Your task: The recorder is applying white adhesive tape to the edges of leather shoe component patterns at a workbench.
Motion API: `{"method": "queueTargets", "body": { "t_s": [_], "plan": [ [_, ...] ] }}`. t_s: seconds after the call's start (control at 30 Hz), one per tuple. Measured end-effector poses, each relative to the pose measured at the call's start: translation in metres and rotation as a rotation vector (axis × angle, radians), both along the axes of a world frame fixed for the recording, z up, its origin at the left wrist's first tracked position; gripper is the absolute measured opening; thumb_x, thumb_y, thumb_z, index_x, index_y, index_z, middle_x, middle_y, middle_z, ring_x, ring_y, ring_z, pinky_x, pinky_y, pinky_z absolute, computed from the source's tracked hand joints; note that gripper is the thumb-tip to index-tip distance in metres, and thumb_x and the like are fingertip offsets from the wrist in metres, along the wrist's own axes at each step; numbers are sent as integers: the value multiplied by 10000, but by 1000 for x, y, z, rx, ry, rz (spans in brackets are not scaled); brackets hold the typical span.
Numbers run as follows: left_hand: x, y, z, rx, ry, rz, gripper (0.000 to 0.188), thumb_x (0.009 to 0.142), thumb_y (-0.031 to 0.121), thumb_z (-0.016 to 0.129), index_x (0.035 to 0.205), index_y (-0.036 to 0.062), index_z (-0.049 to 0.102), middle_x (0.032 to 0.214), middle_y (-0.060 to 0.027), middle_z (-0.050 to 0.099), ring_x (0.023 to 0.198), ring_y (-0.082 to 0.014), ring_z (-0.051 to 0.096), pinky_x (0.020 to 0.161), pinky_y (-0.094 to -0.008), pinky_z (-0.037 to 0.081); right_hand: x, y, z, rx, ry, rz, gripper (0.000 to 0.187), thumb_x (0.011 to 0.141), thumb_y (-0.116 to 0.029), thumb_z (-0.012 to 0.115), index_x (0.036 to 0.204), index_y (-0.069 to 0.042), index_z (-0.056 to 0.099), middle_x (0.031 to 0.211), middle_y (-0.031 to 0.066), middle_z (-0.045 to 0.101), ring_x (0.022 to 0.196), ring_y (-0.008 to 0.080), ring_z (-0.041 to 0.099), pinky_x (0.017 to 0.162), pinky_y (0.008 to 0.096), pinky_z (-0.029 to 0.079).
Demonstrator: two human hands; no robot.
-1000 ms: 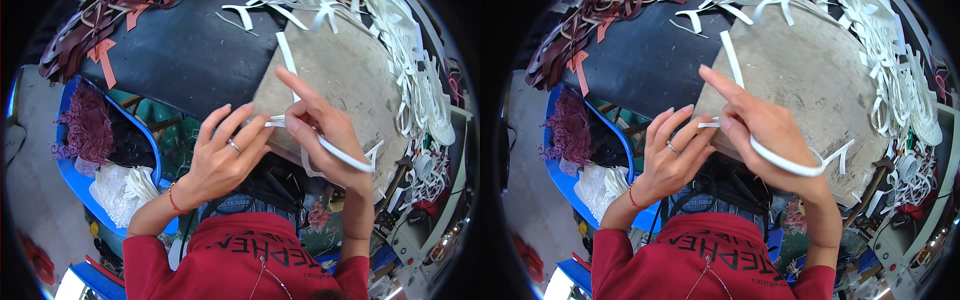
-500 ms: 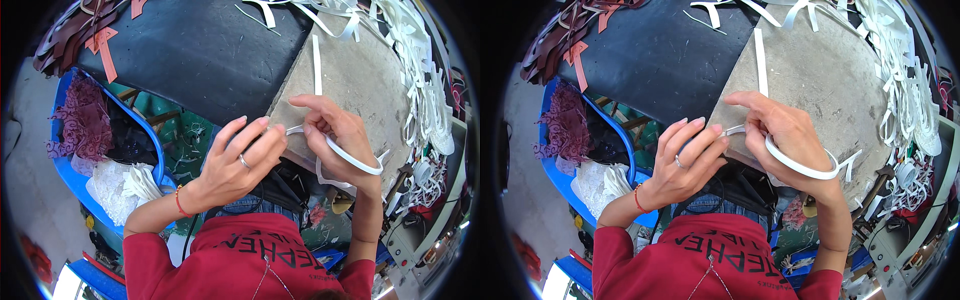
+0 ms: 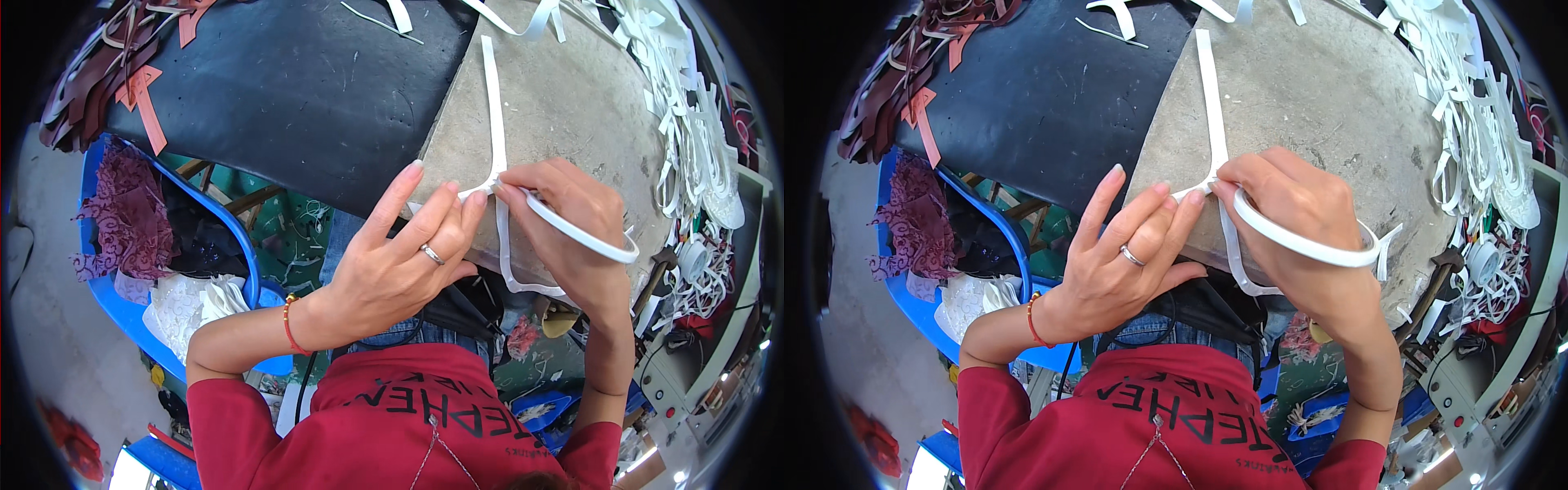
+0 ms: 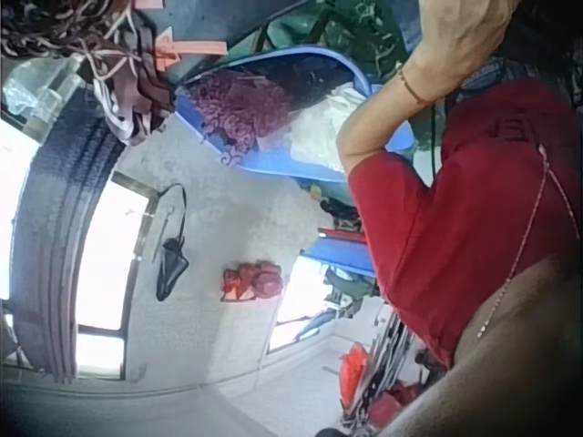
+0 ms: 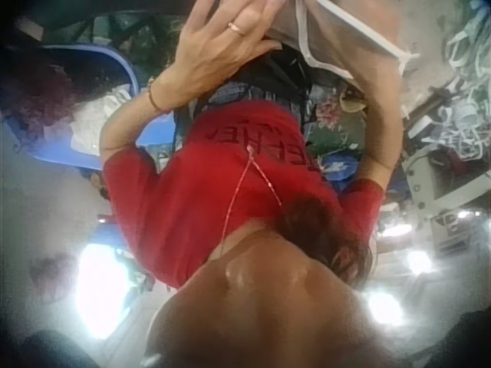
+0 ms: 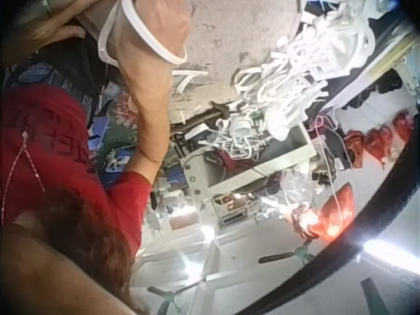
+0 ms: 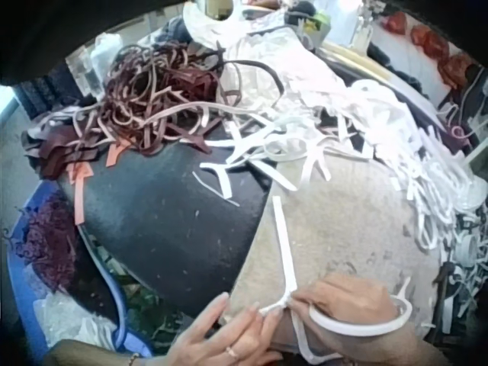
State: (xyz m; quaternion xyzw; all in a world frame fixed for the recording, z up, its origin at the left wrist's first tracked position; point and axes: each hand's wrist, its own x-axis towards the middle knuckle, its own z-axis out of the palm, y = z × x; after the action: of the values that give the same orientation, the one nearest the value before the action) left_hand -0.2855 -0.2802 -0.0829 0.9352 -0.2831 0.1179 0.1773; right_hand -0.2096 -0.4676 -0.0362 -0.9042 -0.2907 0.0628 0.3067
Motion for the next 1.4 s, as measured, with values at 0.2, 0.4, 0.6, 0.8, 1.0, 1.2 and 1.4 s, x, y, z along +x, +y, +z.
{"method": "queueTargets", "body": {
  "t_s": [0.2,0.4,0.6,0.8,1.0,1.2,1.4],
  "plan": [
    [11,0,1,-13,-107,-19,553,728,298,680,1164,-39,627,1078,-56,547,1041,-188,527,1086,-502,394,-3,9,-6,-170,-235,20,119,771,-100,678,780,-60,566,648,92,482,588,289,554,533,393,451],
    [10,0,1,9,-137,-14,589,701,322,729,1190,8,636,895,-40,491,991,-170,547,1069,-504,379,-28,-13,-23,64,-283,-528,130,777,-84,709,786,-37,587,721,78,612,575,246,585,507,336,457],
    [32,10,18,-98,22,-118,473,763,336,720,1132,48,654,845,-43,510,910,-208,561,1027,-443,394,-77,-7,-9,-69,-256,-250,452,760,-70,754,1167,-28,562,1060,140,651,969,311,619,815,384,473],
    [122,15,34,-474,107,85,313,865,265,684,1039,4,674,917,-168,672,856,-323,642,761,-381,490,-68,-53,10,231,102,-714,218,854,-5,660,1065,-62,670,983,120,678,714,149,656,609,262,510],
    [182,-19,36,-530,187,268,308,889,275,639,973,-19,675,735,-145,683,718,-174,680,663,-310,510,44,-225,139,-116,-942,-758,284,915,-30,637,1197,3,623,1164,82,659,989,132,636,834,261,531],
    [190,3,124,-1792,522,79,253,927,129,569,1095,-61,573,930,-235,662,860,-379,662,718,-391,534,97,-270,81,-568,-875,-358,291,954,-113,590,1228,-16,593,1186,141,638,1077,263,629,923,337,484],
    [108,-78,94,-1999,825,-58,301,1044,247,381,1138,24,559,1307,-158,555,1254,-257,507,1116,-418,375,42,-202,10,-145,-686,-713,326,904,-160,677,1168,11,590,1078,164,659,939,221,642,819,331,505]
  ]
}}
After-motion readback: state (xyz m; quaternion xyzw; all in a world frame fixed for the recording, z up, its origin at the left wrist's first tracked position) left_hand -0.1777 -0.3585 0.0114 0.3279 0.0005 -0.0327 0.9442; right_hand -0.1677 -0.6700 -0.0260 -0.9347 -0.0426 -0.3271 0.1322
